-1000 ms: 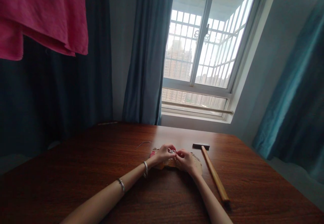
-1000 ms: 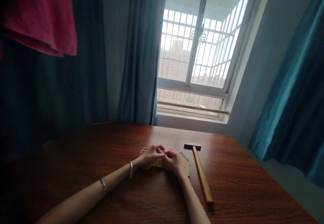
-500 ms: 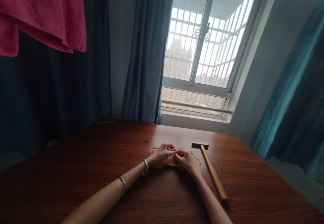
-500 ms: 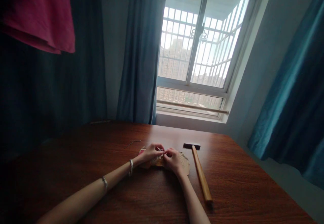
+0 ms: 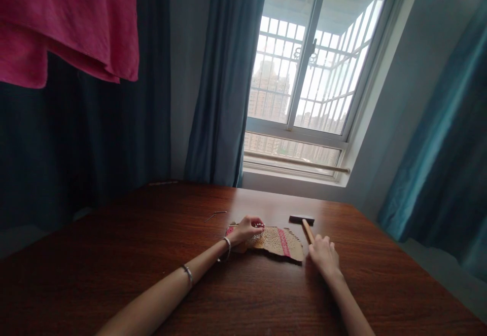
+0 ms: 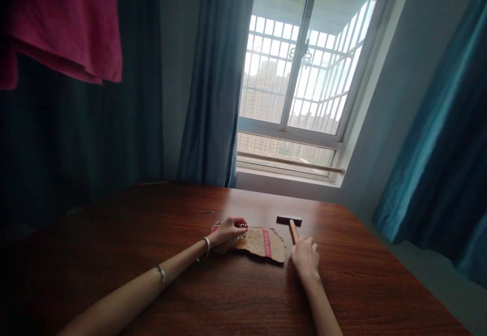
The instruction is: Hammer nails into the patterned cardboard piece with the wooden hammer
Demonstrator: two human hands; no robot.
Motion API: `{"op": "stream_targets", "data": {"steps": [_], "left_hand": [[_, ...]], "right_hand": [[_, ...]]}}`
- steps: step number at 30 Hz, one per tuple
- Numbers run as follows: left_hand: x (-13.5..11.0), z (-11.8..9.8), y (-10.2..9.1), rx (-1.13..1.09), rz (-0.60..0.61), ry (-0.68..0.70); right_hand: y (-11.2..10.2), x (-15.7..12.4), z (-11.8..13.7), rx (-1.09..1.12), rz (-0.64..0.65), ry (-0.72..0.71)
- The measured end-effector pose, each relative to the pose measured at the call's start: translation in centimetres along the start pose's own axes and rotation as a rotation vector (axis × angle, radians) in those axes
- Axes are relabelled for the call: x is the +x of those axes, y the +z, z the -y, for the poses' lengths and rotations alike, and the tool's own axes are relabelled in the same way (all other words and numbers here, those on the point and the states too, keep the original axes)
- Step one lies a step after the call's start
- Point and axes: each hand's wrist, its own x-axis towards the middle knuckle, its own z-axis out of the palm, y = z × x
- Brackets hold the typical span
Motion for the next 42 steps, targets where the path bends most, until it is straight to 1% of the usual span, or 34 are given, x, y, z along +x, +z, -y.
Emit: {"op": "stream_targets", "data": {"steps": [3,6,10,13,15,17,18,20,22,23,25,28,31,37,42], "left_hand": [[0.0,0.2,0.0,-0.014,-0.001,0.028],[0.0,0.2,0.0,-0.023,-0.008,0.037],[-0.1,0.0,0.0,-0.034,0.005,0.021],[-0.1,-0.1,0.1,-0.046,-0.004,-0.003],[0.0,-0.2,0.1,-0.064,-0.011,-0.018],[0.0,-0.3,0.1,-0.082,-0.011,-0.018],[0.0,-0.4,0.1,-0.091,-0.012,-0.012],[-0.1,-0.5,0.0,-0.100,-0.013,0.003],[-0.1,-0.6,0.0,-0.097,-0.010,0.012],[-0.2,-0.7,-0.1,-0.089,-0.009,0.010],[-0.2,-0.6,-0.1,-0.060,-0.006,0.005],[-0.2,-0.5,-0.1,-0.022,0.000,0.010],[-0.2,-0.5,-0.1,-0.005,0.000,0.016],[-0.4,-1.0,-0.3,0.024,0.007,-0.021],[-0.3,-0.8,-0.1,0.041,0.006,-0.012]], "right_hand": [[0.6,-0.3,-0.3,0.005,0.070,0.017],[0.8,-0.2,-0.3,0.028,0.113,0.015],[1.1,0.1,-0.7,0.087,0.121,-0.011],[1.1,0.4,-0.9,0.211,0.108,-0.038],[0.7,0.7,-0.6,0.379,0.107,-0.050],[-0.3,0.8,0.1,0.645,0.143,-0.004],[-1.0,0.7,0.4,0.811,0.189,0.037],[-2.7,0.4,0.9,1.169,0.333,0.119],[-4.6,-0.2,1.1,1.477,0.531,0.114],[-5.4,-0.6,1.2,1.578,0.626,0.101],[-6.6,-1.4,1.4,1.686,0.777,0.085],[-7.4,-2.6,2.2,1.738,0.921,0.076],[-7.3,-3.2,2.9,1.733,0.991,0.056],[-6.6,-3.3,2.9,1.708,1.005,0.023],[-6.6,-3.5,2.7,1.680,0.976,-0.025]]}}
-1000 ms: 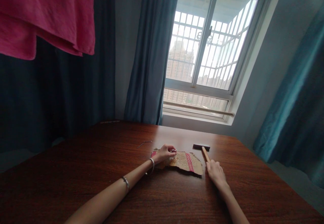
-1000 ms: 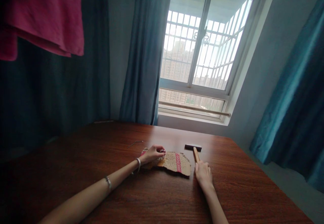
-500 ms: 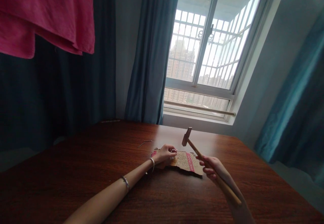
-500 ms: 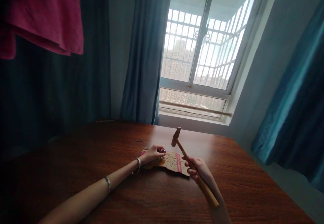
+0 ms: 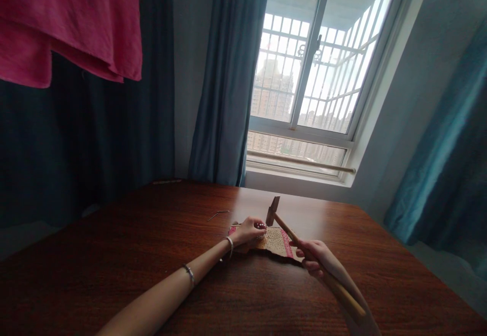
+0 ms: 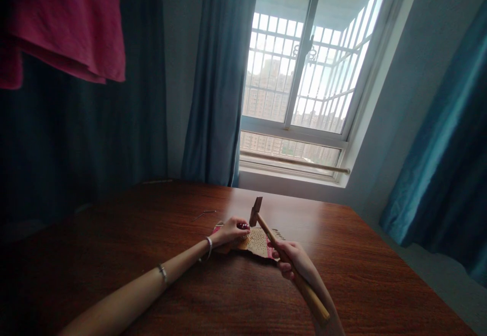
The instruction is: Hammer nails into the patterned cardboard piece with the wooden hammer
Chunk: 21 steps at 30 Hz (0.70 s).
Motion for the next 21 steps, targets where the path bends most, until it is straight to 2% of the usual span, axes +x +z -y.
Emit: {"op": "stream_targets", "data": {"steps": [5,11,17,21], "left_hand": [[0.06,0.35,0.13,0.019,-0.014,0.007],[-0.08,-0.01,-0.09,0.019,-0.002,0.003],[-0.12,-0.24,-0.08,-0.010,-0.014,0.021],[-0.11,-0.36,-0.09,-0.019,-0.009,0.002]], "right_hand": [[0.17,-0.10,0.12,0.000,-0.025,0.014],[0.34,-0.25,0.17,-0.002,-0.002,0.014],[0.79,-0.48,0.44,-0.081,-0.060,0.021],[0.82,-0.51,0.50,-0.073,-0.046,0.013]]}}
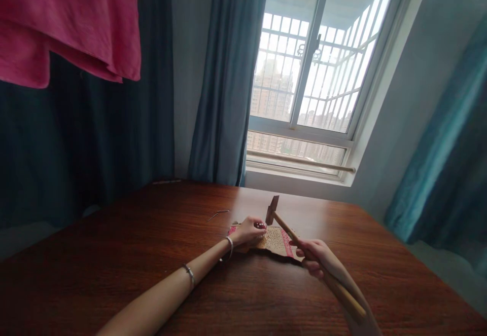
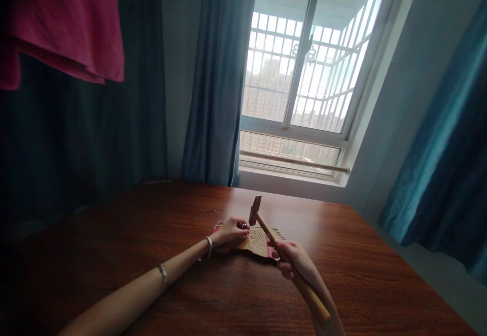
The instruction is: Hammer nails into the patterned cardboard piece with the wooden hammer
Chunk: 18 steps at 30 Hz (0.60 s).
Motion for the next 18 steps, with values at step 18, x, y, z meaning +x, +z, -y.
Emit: {"op": "stream_targets", "data": {"steps": [18], "left_hand": [[-0.01,0.11,0.03,0.034,0.004,0.006]], "right_hand": [[-0.10,-0.13,0.01,0.002,0.010,-0.010]]}}
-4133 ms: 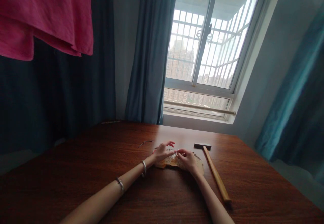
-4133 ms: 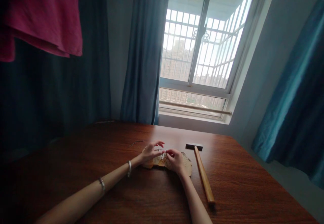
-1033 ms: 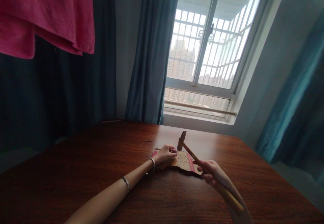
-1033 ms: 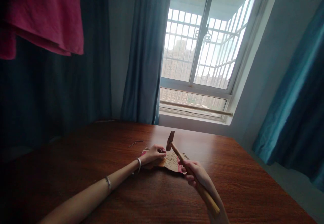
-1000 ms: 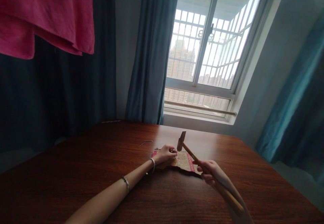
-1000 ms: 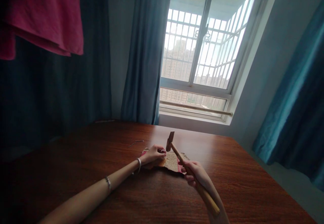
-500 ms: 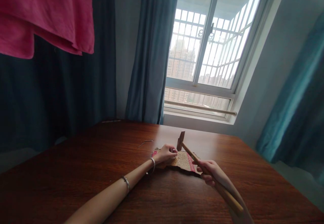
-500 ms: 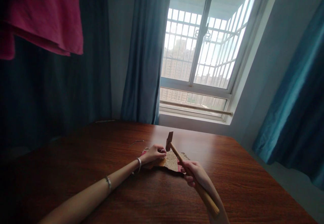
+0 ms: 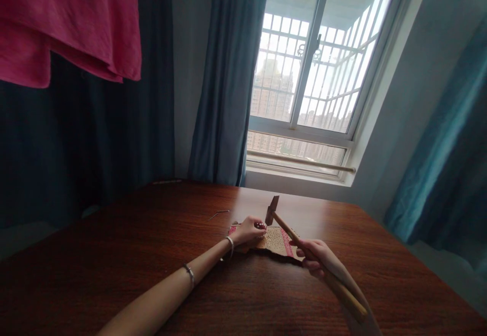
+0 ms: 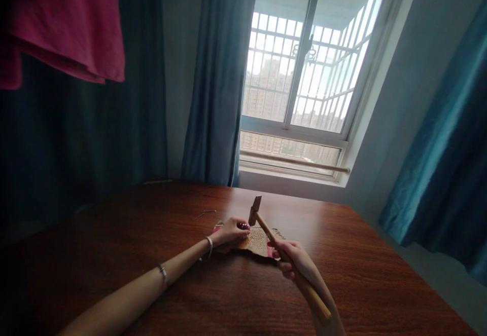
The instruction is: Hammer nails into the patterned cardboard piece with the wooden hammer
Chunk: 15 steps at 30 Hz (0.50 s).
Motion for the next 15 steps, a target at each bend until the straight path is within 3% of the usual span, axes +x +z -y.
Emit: {"op": "stream_targets", "data": {"steps": [15], "left_hand": [[0.09,0.31,0.00,0.015,-0.006,0.026]], "right_hand": [[-0.56,0.46,-0.53,0.048,0.020,-0.008]]}}
